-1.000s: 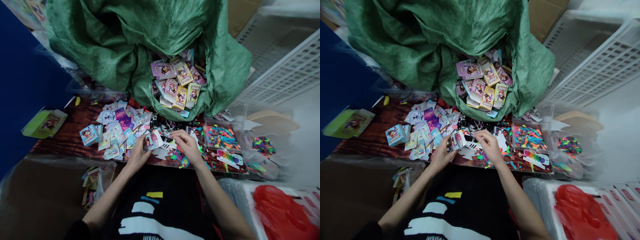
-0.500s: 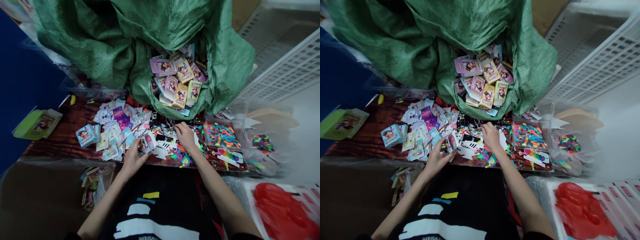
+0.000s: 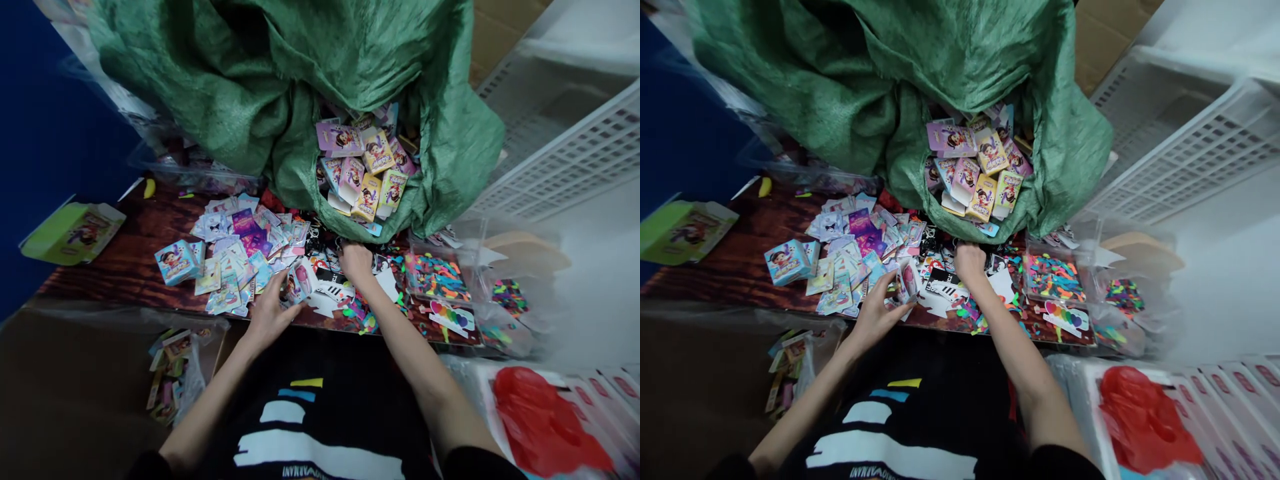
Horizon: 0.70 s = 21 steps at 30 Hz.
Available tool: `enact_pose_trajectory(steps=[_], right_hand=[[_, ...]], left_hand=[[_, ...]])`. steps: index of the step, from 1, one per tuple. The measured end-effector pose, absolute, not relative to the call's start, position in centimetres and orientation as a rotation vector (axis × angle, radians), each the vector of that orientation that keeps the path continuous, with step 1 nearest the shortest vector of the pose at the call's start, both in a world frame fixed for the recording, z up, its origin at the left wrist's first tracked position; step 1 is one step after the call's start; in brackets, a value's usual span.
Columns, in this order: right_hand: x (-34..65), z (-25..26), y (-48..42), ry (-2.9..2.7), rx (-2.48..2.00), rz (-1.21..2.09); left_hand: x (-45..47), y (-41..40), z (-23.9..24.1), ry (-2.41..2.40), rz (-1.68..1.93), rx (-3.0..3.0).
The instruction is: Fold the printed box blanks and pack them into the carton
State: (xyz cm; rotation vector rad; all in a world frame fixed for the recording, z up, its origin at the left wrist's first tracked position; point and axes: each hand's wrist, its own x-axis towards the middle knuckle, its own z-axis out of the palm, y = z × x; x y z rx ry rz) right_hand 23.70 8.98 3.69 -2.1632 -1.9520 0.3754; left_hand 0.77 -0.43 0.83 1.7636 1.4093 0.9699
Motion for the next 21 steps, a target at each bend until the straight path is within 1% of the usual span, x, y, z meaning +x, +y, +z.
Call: enact_pose_trajectory(steps=[4,8,10,15,21], right_hand=[[24.9,4.3,9.7,-1.887,-2.128,0.515],[28.4,6.5,8.3,-1.502,-1.69,0.924],[29.7,7.8,7.3,-1.293,-1.512,1.049],[30.7,9.9,5.6,-1.174,-1.362,1.117],[30.2,10.2,4.5,-1.168,-1.231,1.172]], left_hand=[[0.6,-0.2,1.2,1.412,0.972,1.725],[0.1,0.0,1.2,1.433,0.993,1.626],[0.3,-0.1,1.2,1.429,1.002,1.59],[1.6,-0.6,1.5,1.287,1.035,1.621],[2.0,-1.1,2.4,1.195,1.054,1.667]])
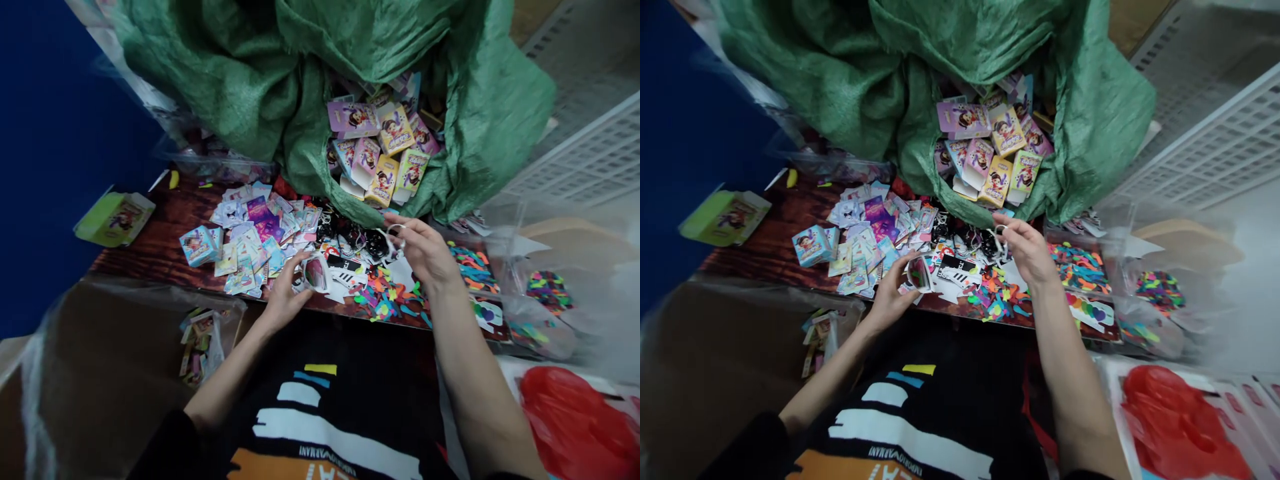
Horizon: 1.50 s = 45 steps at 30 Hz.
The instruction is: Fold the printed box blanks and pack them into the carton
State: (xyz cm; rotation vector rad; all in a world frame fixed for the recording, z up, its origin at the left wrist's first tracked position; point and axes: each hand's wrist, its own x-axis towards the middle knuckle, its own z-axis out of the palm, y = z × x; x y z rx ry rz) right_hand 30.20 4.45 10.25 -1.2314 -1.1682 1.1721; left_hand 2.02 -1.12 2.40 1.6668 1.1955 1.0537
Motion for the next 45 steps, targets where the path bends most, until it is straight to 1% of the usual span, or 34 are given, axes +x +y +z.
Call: enact_pose_trajectory(steps=[5,8,12,15,20,25,27,30,32,34,39,45], right_hand=[[30.2,9.8,3.4,-1.03,-1.182,1.364],[30.3,8.7,3.2,-0.962,-1.218,1.392],[29.7,6.6,3.4,-1.138,-1.412,1.402],[29.4,5.4,3.9,-1.251,-1.568,1.314],[30.6,5.1,4.4,-1.124,-1.552,1.184],[31.5,4.9,4.1,-1.318,-1.65,1.088],[31.9,4.6,4.0,-1.423,-1.697,0.928],[32.8,4.3,3.8,-1.541,-1.81,0.593],[33.2,4.0,3.6,-1.608,-1.906,0.45],[33.2,3.8,3.2,-1.691,-1.965,0.426],[30.9,3.6,2.3,-1.951,-1.994,0.597],[30.4,4.3,3.6,-1.851,-2.319,0.384]], left_hand=[[2.0,-1.1,2.5,1.136,1.097,1.659],[2.3,-0.9,2.5,1.134,1.096,1.646],[2.5,-0.6,2.5,1.184,1.036,1.61],[2.5,-0.4,2.1,1.288,0.957,1.566],[2.1,-0.2,0.9,1.377,0.962,1.522],[2.0,-0.5,1.1,1.352,0.927,1.543],[2.0,-0.8,1.2,1.358,0.91,1.528],[1.8,-1.2,1.1,1.375,0.9,1.521],[1.7,-1.5,0.9,1.381,0.902,1.519],[1.7,-1.6,0.8,1.392,0.888,1.507],[2.6,-1.7,1.3,1.372,0.848,1.513],[3.8,-1.5,1.6,1.25,0.877,1.643]])
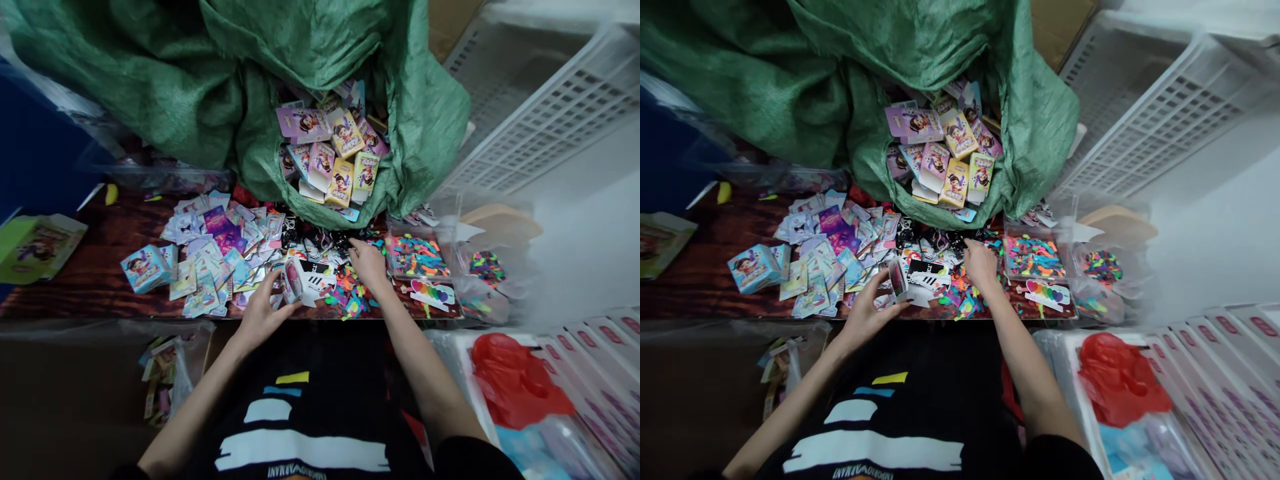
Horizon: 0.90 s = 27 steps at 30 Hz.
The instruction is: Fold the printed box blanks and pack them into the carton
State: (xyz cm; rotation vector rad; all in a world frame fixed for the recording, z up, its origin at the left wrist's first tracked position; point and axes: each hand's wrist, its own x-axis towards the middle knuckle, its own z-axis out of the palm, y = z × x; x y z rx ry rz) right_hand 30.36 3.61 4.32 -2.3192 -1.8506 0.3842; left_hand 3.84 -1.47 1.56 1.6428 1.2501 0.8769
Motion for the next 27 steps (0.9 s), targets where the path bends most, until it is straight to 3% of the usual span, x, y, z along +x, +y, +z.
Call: enact_pose_trajectory(steps=[14,20,27], right_hand=[[35.4,4.1,3.8,-1.456,-1.843,0.409],[32.0,6.4,6.2,-1.614,-1.764,0.479],[25.1,5.3,8.9,-2.121,-1.646,0.73]], left_hand=[[4.2,-1.3,1.2,1.306,0.803,1.632],[4.3,-1.2,1.6,1.284,0.805,1.709],[3.2,-2.1,0.9,1.306,0.769,1.723]])
